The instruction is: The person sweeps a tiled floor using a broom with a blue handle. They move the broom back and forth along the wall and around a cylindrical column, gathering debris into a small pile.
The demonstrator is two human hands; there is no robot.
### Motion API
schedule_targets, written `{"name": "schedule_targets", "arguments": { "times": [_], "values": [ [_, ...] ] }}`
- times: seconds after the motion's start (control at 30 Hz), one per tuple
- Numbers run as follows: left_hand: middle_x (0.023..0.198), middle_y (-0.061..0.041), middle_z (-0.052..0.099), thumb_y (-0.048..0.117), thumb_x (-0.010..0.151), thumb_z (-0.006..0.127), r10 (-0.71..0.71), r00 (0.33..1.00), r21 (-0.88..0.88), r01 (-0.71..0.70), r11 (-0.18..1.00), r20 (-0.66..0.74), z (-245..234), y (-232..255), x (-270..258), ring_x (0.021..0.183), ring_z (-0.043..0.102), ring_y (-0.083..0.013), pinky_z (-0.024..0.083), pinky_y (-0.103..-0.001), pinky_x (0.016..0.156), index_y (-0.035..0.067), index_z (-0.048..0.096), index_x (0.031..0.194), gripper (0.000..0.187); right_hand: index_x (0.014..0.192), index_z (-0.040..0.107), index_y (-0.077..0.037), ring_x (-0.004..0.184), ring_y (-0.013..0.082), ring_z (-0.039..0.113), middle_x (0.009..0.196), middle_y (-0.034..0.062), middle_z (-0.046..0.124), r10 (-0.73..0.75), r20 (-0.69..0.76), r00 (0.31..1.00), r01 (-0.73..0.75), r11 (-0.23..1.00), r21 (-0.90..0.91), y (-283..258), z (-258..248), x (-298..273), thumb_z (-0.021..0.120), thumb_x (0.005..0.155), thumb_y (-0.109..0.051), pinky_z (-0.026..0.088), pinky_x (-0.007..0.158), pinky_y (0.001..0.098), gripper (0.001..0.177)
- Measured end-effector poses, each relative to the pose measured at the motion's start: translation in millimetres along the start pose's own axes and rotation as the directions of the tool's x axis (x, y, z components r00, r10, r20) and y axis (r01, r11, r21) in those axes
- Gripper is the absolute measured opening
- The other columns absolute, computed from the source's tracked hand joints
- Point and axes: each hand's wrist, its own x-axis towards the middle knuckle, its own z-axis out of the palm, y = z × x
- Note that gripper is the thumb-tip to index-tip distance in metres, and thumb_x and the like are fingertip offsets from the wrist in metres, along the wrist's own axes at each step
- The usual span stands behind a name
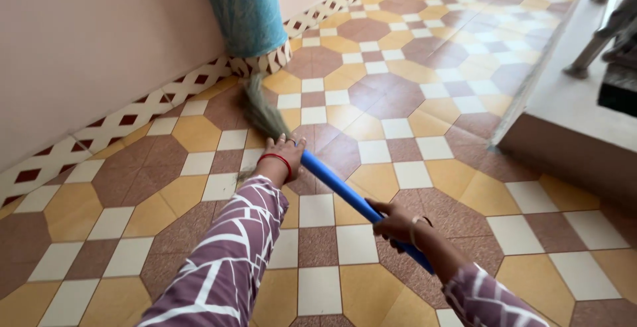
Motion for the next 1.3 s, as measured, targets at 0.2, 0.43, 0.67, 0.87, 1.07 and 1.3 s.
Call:
{"name": "schedule_targets", "arguments": {
  "times": [0.2,0.43,0.67,0.87,1.07,1.3],
  "values": [
    [0.168,-0.010,0.019,0.034,0.092,0.070,0.100,0.994,-0.039,-0.101,0.994,-0.036,-14,25,1,0.154,0.020,-0.0315,0.018,-0.053,0.124,0.018,0.023,0.160,0.084,0.151,0.043,-0.045,0.048,0.0164,0.055,0.082,0.0118,0.070,0.020,-0.175,0.984,0.043,0.936,0.349,66,-46,-11,0.076,0.080,-0.010,0.050,0.043,0.0299,0.085],
    [0.169,-0.013,0.016,0.031,0.096,0.064,0.072,0.996,0.062,-0.076,0.995,0.055,-22,22,-7,0.154,0.019,-0.0320,0.019,-0.054,0.123,0.018,0.018,0.162,0.080,0.159,0.038,-0.036,0.055,0.0233,0.060,0.077,0.0150,0.066,0.277,-0.590,0.759,-0.030,0.919,0.393,145,-62,6,0.072,0.087,-0.009,0.055,0.049,0.0398,0.084],
    [0.168,-0.011,0.020,0.026,0.096,0.064,0.036,0.997,0.069,-0.040,0.997,0.064,-4,10,4,0.154,0.022,-0.0312,0.020,-0.055,0.123,0.019,0.021,0.161,0.078,0.163,0.028,-0.039,0.055,0.0278,0.064,0.071,0.0190,0.065,0.348,-0.565,0.748,-0.153,0.919,0.363,186,-31,23,0.069,0.089,-0.003,0.058,0.050,0.0425,0.092],
    [0.166,-0.014,0.025,0.010,0.092,0.063,0.102,0.994,0.087,-0.104,0.991,0.025,14,30,29,0.150,0.029,-0.0310,0.017,-0.059,0.122,0.019,0.025,0.161,0.079,0.157,0.025,-0.058,0.052,0.0215,0.057,0.082,0.0130,0.063,0.264,-0.339,0.903,-0.192,0.953,0.233,128,36,16,0.070,0.090,-0.005,0.051,0.044,0.0355,0.096],
    [0.165,-0.011,0.030,0.027,0.092,0.070,0.120,0.993,0.068,-0.121,0.990,0.018,-4,39,9,0.153,0.029,-0.0313,0.022,-0.057,0.123,0.018,0.030,0.159,0.078,0.154,0.037,-0.055,0.054,0.0187,0.056,0.082,0.0095,0.066,0.141,-0.055,0.989,-0.120,0.954,0.276,41,85,0,0.072,0.085,-0.001,0.053,0.045,0.0325,0.094],
    [0.166,-0.010,0.020,0.031,0.092,0.071,0.021,0.998,0.001,-0.021,1.000,-0.051,-23,0,-28,0.152,0.022,-0.0313,0.020,-0.057,0.120,0.020,0.024,0.159,0.082,0.155,0.039,-0.046,0.053,0.0212,0.055,0.077,0.0098,0.062,0.039,-0.219,0.975,0.062,0.897,0.437,44,40,21,0.075,0.081,0.004,0.051,0.046,0.0398,0.096]
  ]
}}
